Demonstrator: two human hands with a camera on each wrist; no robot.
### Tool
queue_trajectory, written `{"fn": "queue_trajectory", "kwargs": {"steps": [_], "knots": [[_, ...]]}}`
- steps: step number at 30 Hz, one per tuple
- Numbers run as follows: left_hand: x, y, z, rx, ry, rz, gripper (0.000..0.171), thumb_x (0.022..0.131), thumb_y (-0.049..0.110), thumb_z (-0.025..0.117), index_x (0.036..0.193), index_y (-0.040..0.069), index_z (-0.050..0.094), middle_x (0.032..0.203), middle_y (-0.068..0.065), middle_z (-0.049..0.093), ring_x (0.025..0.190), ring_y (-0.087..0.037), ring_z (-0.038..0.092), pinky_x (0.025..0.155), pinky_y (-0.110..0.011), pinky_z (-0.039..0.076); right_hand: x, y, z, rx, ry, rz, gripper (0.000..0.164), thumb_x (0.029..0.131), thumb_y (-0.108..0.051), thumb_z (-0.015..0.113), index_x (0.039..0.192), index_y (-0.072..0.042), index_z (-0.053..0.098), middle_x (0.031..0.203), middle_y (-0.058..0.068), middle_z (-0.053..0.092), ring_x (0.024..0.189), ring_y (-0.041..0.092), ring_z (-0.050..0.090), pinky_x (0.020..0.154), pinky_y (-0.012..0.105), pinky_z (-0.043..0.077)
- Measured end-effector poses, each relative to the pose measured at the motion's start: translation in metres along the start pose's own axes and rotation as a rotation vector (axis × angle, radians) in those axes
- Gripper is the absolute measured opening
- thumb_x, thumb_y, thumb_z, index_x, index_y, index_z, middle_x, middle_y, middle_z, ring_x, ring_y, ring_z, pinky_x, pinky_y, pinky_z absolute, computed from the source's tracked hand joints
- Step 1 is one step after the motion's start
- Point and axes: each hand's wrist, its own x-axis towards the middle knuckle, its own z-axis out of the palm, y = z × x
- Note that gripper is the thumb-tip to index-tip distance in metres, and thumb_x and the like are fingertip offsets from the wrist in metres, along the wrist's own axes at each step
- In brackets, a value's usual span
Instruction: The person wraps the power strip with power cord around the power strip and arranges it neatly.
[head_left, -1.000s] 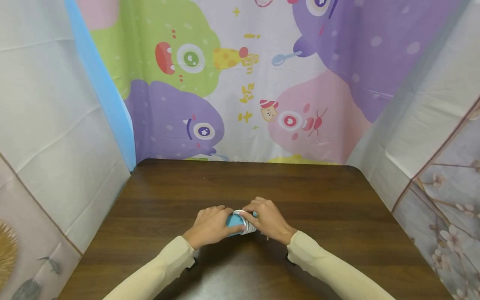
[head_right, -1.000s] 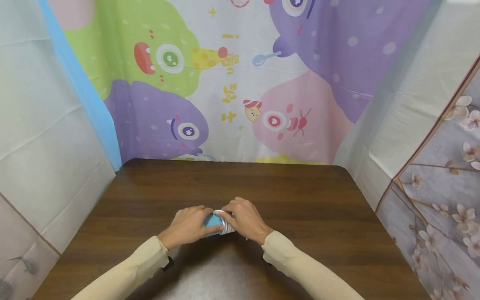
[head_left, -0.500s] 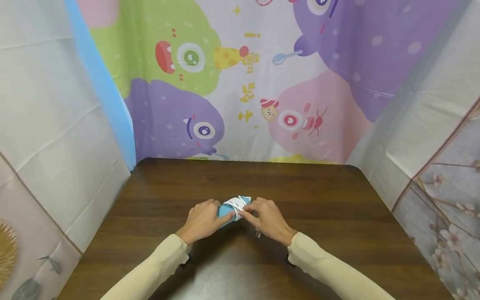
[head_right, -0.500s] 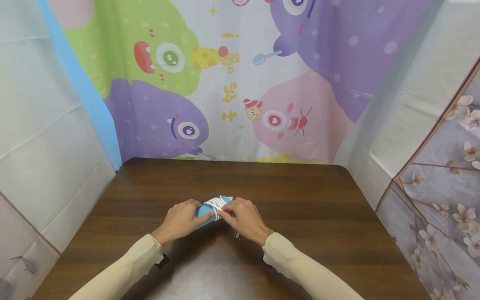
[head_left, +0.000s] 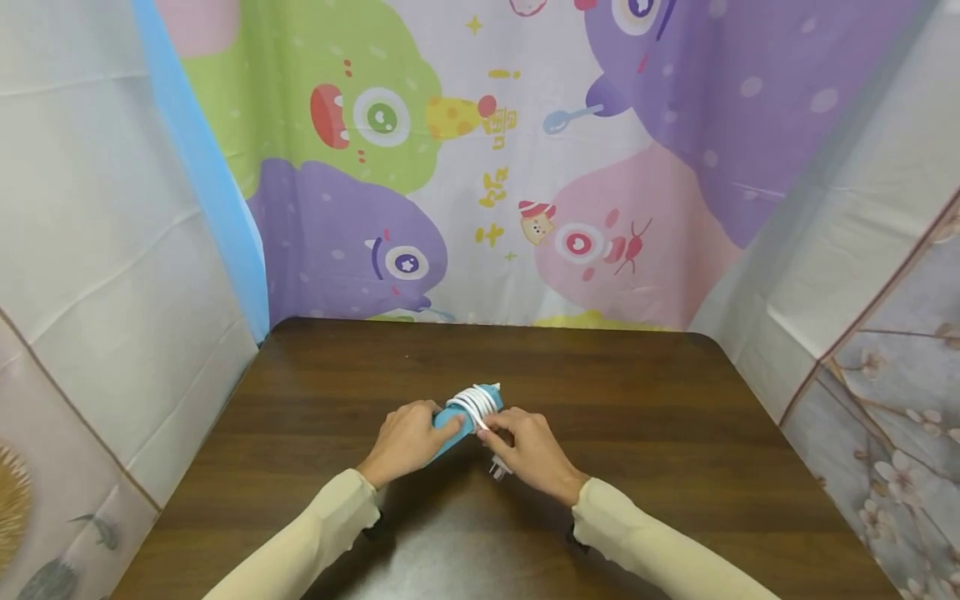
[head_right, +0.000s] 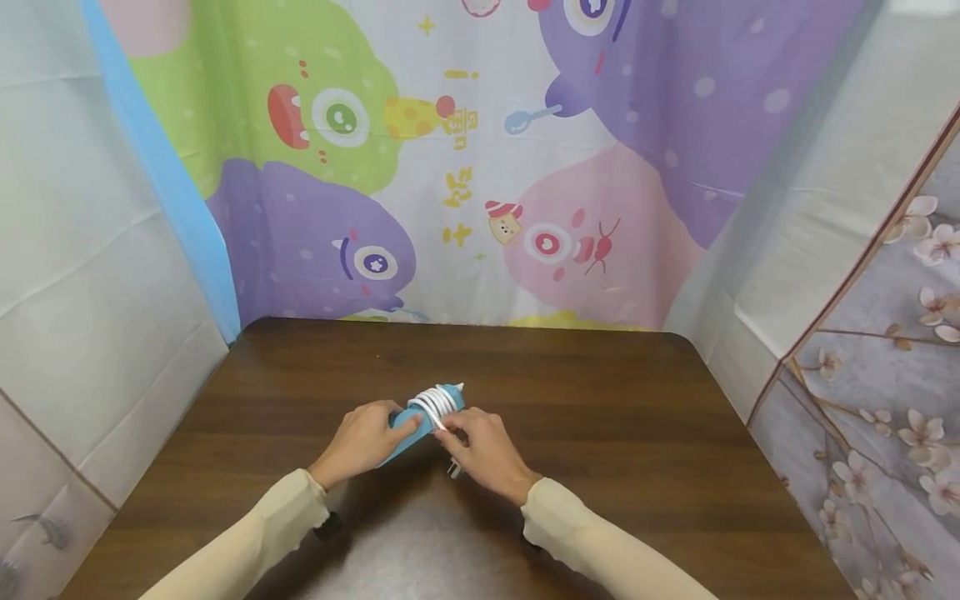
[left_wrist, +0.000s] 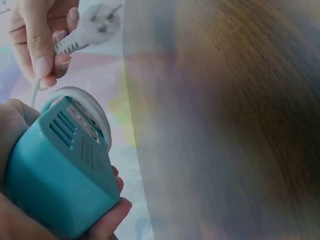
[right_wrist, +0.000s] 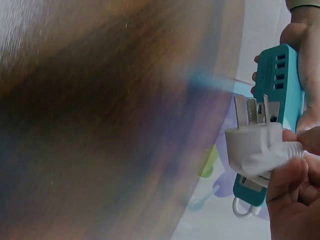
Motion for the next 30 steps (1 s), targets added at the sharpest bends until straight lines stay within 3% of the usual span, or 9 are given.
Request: {"fn": "queue_trajectory", "kwargs": {"steps": [7,11,15,22,30], "knots": [[0.003,0.001,0.0,-0.068,-0.027,-0.031,0.052,0.098,0.052,0.062,0.11,0.003,0.075,0.102,-0.008,0.075,0.089,-0.027,0.069,0.08,-0.049,0.053,-0.003,0.0,0.004,0.018,-0.023,-0.007,0.008,0.097,-0.017,0.074,0.1,-0.01,0.077,0.082,-0.01,0.06,0.07,0.004,0.051,0.061,0.022,0.045],[0.003,0.002,-0.002,-0.109,-0.047,-0.043,0.053,0.098,0.053,0.062,0.112,0.003,0.074,0.103,-0.007,0.075,0.086,-0.021,0.067,0.077,-0.044,0.053,-0.005,0.002,0.006,0.071,-0.009,0.046,0.006,0.094,-0.018,0.076,0.098,-0.013,0.078,0.089,-0.009,0.063,0.074,0.004,0.058,0.063,0.023,0.052],[0.002,0.006,-0.006,-0.135,-0.029,-0.018,0.048,0.097,0.049,0.066,0.112,0.004,0.074,0.101,-0.005,0.074,0.084,-0.019,0.066,0.075,-0.042,0.053,-0.005,0.002,0.009,0.258,0.007,0.173,0.012,0.09,-0.015,0.079,0.099,-0.007,0.08,0.095,-0.003,0.069,0.076,0.01,0.07,0.065,0.026,0.058],[0.0,0.011,-0.006,-0.132,-0.039,0.075,0.047,0.091,0.046,0.075,0.114,0.006,0.071,0.095,0.002,0.068,0.073,-0.012,0.057,0.064,-0.034,0.046,-0.004,0.003,0.012,0.679,-0.024,0.499,0.031,0.088,-0.008,0.083,0.111,0.009,0.07,0.104,0.017,0.074,0.089,0.027,0.076,0.08,0.042,0.06],[0.001,0.009,0.004,-0.006,-0.025,0.211,0.053,0.092,0.055,0.072,0.114,0.008,0.069,0.099,0.002,0.064,0.076,-0.01,0.053,0.06,-0.029,0.044,-0.001,0.021,0.007,0.854,-0.16,0.635,0.026,0.09,-0.004,0.079,0.111,0.007,0.067,0.093,0.021,0.074,0.072,0.019,0.072,0.069,0.034,0.06]]}}
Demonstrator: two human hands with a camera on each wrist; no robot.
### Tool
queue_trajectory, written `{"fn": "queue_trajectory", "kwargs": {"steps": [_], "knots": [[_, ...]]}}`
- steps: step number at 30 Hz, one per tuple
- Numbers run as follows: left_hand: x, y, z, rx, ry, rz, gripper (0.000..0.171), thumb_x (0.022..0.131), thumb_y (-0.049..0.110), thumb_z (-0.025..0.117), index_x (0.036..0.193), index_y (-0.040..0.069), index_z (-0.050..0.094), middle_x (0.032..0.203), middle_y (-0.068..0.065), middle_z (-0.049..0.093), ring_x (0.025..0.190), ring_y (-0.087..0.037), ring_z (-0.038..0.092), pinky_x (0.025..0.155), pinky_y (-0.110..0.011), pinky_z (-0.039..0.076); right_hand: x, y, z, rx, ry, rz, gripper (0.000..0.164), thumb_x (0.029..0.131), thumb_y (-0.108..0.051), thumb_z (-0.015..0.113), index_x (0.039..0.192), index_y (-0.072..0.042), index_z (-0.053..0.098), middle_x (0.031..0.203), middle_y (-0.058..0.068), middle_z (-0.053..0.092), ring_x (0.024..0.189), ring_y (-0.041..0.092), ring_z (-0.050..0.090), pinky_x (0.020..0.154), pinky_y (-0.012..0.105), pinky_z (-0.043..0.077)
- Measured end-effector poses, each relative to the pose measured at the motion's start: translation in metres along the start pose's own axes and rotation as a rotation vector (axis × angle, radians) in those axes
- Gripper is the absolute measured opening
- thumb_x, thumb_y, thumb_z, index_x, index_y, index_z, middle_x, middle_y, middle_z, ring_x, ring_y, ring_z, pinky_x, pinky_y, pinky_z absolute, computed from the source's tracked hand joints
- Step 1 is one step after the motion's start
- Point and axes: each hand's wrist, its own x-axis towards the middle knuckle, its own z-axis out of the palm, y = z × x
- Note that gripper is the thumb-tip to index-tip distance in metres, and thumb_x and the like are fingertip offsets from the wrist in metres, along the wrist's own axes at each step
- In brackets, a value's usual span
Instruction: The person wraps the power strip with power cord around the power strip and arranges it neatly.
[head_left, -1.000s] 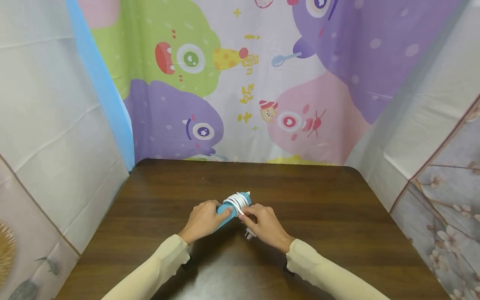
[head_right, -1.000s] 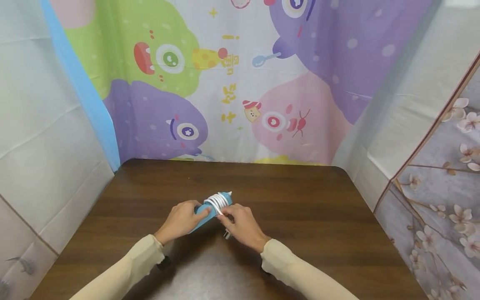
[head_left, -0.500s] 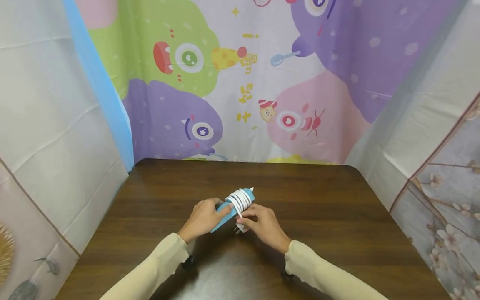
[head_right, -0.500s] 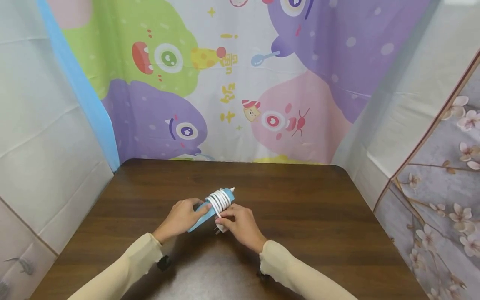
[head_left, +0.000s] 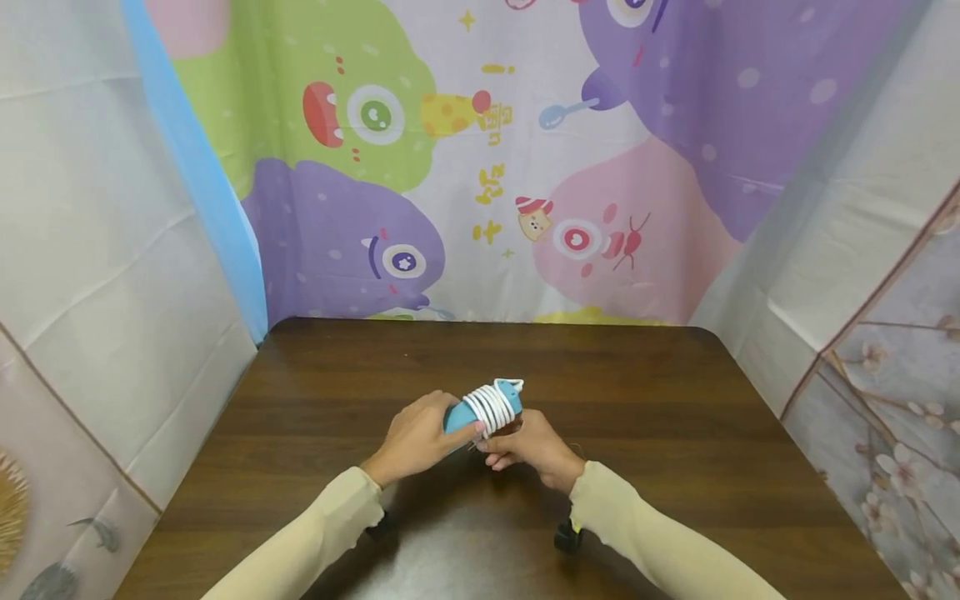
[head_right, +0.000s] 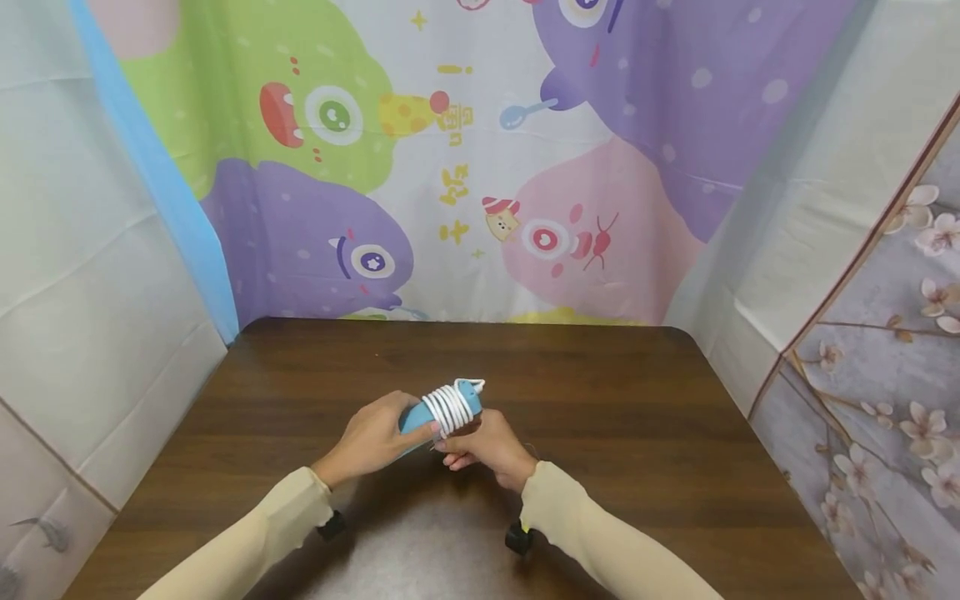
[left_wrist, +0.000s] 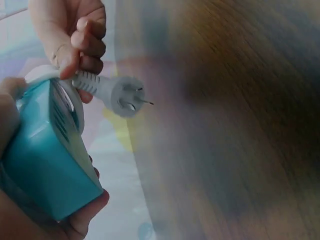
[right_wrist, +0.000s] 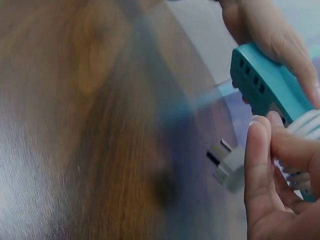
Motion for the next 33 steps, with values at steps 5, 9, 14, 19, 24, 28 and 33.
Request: {"fn": "queue_trajectory", "kwargs": {"steps": [5,9,14,19,24,28,33], "knots": [[0.0,-0.003,0.007,0.187,0.025,0.126,0.056,0.09,0.06,0.072,0.116,0.011,0.068,0.1,0.001,0.061,0.084,-0.013,0.052,0.064,-0.03,0.045,0.005,0.011,-0.014,0.148,-0.078,0.103,0.031,0.093,0.009,0.062,0.124,0.009,0.063,0.104,0.021,0.074,0.086,0.022,0.073,0.076,0.032,0.059],[-0.001,-0.007,0.013,0.269,0.041,0.222,0.06,0.088,0.061,0.074,0.12,0.011,0.066,0.103,-0.001,0.061,0.089,-0.018,0.052,0.068,-0.033,0.046,0.008,0.023,-0.027,0.232,-0.124,0.201,0.038,0.091,0.013,0.05,0.126,0.003,0.061,0.107,0.013,0.074,0.081,0.016,0.065,0.067,0.026,0.052],[-0.002,-0.012,0.016,0.249,0.032,0.24,0.063,0.089,0.056,0.075,0.129,0.009,0.064,0.111,-0.005,0.062,0.093,-0.021,0.053,0.072,-0.035,0.046,0.012,0.025,-0.039,0.403,-0.147,0.242,0.025,0.098,0.002,0.04,0.116,-0.005,0.055,0.107,0.012,0.071,0.07,0.012,0.05,0.057,0.023,0.039],[-0.003,-0.016,0.016,0.272,0.008,0.304,0.064,0.087,0.05,0.081,0.134,0.012,0.062,0.115,-0.004,0.062,0.096,-0.023,0.052,0.075,-0.038,0.047,0.014,0.015,-0.044,0.481,-0.132,0.295,0.038,0.106,-0.039,0.031,0.102,-0.014,0.06,0.085,0.002,0.064,0.063,0.015,0.05,0.053,0.026,0.038],[-0.001,-0.016,0.019,0.329,0.009,0.364,0.063,0.083,0.047,0.085,0.134,0.016,0.063,0.114,-0.004,0.06,0.096,-0.023,0.051,0.076,-0.039,0.049,0.017,0.01,-0.045,0.284,-0.111,0.271,0.048,0.102,-0.06,0.05,0.11,-0.014,0.062,0.083,0.0,0.059,0.067,0.016,0.051,0.055,0.027,0.04],[-0.001,-0.016,0.021,0.332,0.004,0.354,0.062,0.079,0.041,0.089,0.131,0.017,0.064,0.113,-0.005,0.06,0.094,-0.024,0.05,0.074,-0.039,0.049,0.02,0.01,-0.048,0.062,-0.084,0.204,0.04,0.1,-0.048,0.063,0.117,-0.011,0.063,0.092,0.001,0.059,0.077,0.017,0.049,0.062,0.028,0.04],[0.0,-0.016,0.023,0.338,-0.015,0.37,0.058,0.081,0.034,0.089,0.131,0.017,0.065,0.11,-0.006,0.061,0.091,-0.023,0.05,0.072,-0.036,0.047,0.022,0.014,-0.055,-0.08,-0.107,0.13,0.042,0.102,-0.042,0.062,0.126,-0.008,0.065,0.109,0.003,0.062,0.092,0.02,0.054,0.078,0.035,0.043]]}}
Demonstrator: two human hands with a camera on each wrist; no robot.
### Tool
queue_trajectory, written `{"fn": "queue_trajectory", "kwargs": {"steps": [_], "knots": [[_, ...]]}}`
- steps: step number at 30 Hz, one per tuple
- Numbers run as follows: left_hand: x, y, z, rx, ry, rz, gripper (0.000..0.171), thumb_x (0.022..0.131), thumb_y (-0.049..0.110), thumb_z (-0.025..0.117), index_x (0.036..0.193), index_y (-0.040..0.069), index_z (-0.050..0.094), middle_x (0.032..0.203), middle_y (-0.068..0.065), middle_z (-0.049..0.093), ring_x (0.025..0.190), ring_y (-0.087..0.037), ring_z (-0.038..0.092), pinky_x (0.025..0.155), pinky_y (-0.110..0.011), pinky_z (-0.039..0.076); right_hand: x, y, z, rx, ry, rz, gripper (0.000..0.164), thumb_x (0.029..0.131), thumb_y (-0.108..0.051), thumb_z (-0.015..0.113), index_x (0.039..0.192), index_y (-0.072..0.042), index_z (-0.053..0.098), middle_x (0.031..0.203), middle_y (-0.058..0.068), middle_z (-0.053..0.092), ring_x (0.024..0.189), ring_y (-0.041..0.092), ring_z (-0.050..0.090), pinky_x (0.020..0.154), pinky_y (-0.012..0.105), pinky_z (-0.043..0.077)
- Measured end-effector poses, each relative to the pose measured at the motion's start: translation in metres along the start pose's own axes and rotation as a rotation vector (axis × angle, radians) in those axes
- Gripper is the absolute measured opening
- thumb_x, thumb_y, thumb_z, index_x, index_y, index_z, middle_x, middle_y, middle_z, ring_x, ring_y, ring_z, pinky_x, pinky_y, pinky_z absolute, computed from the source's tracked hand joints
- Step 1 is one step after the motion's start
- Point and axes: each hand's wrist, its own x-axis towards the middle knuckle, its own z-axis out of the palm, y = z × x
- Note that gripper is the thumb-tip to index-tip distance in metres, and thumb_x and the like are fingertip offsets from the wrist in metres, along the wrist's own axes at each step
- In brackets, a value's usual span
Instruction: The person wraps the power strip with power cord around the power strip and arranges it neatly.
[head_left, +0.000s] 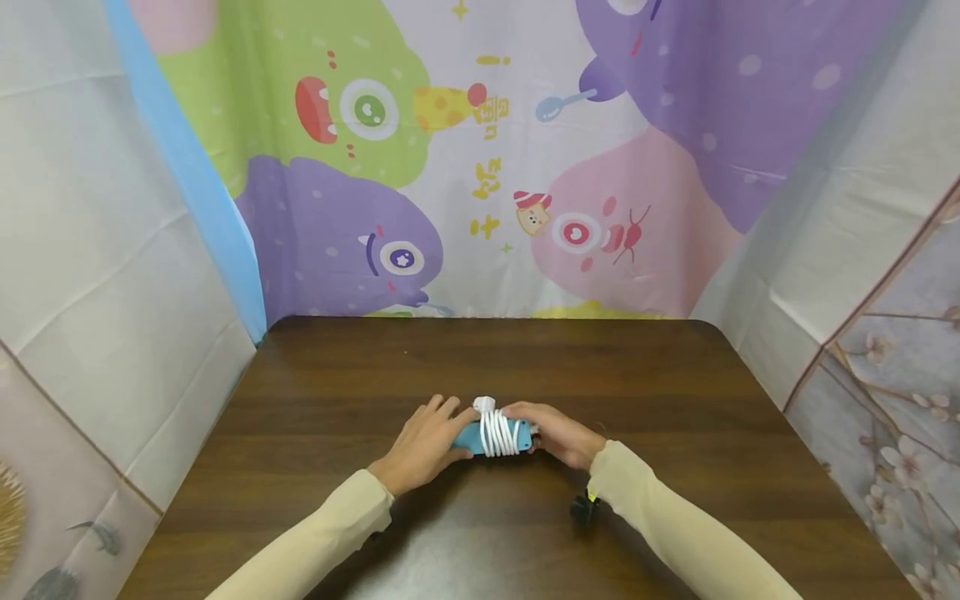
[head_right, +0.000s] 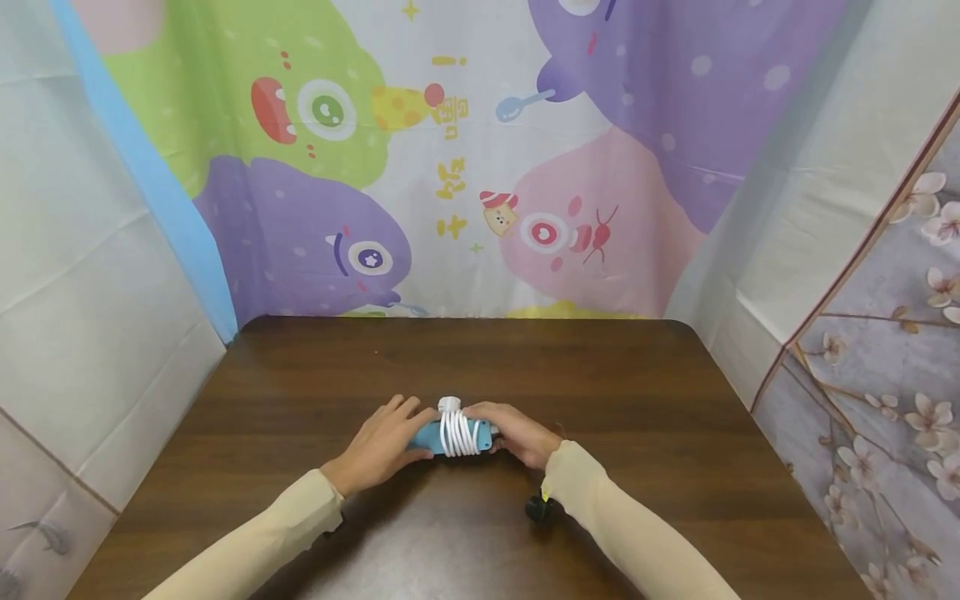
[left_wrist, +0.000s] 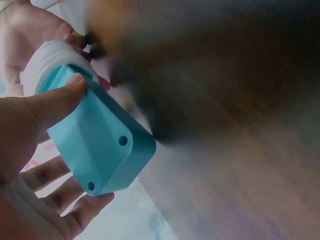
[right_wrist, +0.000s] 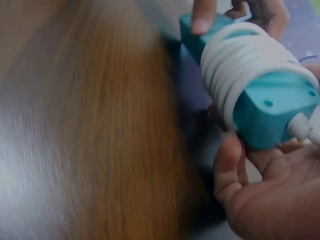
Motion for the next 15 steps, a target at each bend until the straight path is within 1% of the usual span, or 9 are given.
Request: {"fn": "queue_trajectory", "kwargs": {"steps": [4,6,10,15], "knots": [[0.0031,-0.001,-0.0011,0.009,-0.021,0.007,0.052,0.087,0.032,0.085,0.132,0.016,0.067,0.108,-0.003,0.06,0.089,-0.019,0.048,0.072,-0.034,0.045,-0.0005,0.0016,-0.0066,-0.083,0.039,-0.045,0.045,0.101,-0.041,0.066,0.132,-0.009,0.065,0.127,0.004,0.063,0.111,0.022,0.056,0.092,0.041,0.044],[0.0038,-0.0015,-0.0017,0.006,-0.034,0.005,0.048,0.088,0.031,0.084,0.131,0.016,0.069,0.107,-0.003,0.06,0.089,-0.019,0.048,0.072,-0.034,0.044,-0.0008,0.0013,-0.0083,-0.126,0.06,-0.061,0.047,0.099,-0.042,0.069,0.132,-0.009,0.066,0.13,0.005,0.063,0.116,0.023,0.055,0.094,0.041,0.044],[0.0033,-0.0027,-0.0025,-0.021,-0.036,-0.012,0.043,0.09,0.032,0.082,0.128,0.016,0.071,0.106,-0.002,0.061,0.089,-0.018,0.049,0.075,-0.035,0.043,-0.0025,-0.0008,-0.0087,-0.174,0.064,-0.092,0.049,0.099,-0.042,0.07,0.133,-0.007,0.064,0.133,0.007,0.061,0.119,0.026,0.055,0.096,0.043,0.046],[0.0013,-0.0035,-0.0044,-0.084,-0.025,-0.024,0.039,0.091,0.033,0.081,0.123,0.013,0.072,0.103,-0.002,0.062,0.089,-0.019,0.048,0.075,-0.036,0.041,-0.0067,-0.0037,-0.0081,-0.229,0.086,-0.115,0.049,0.1,-0.043,0.067,0.135,-0.009,0.064,0.135,0.005,0.06,0.12,0.024,0.055,0.097,0.042,0.045]]}}
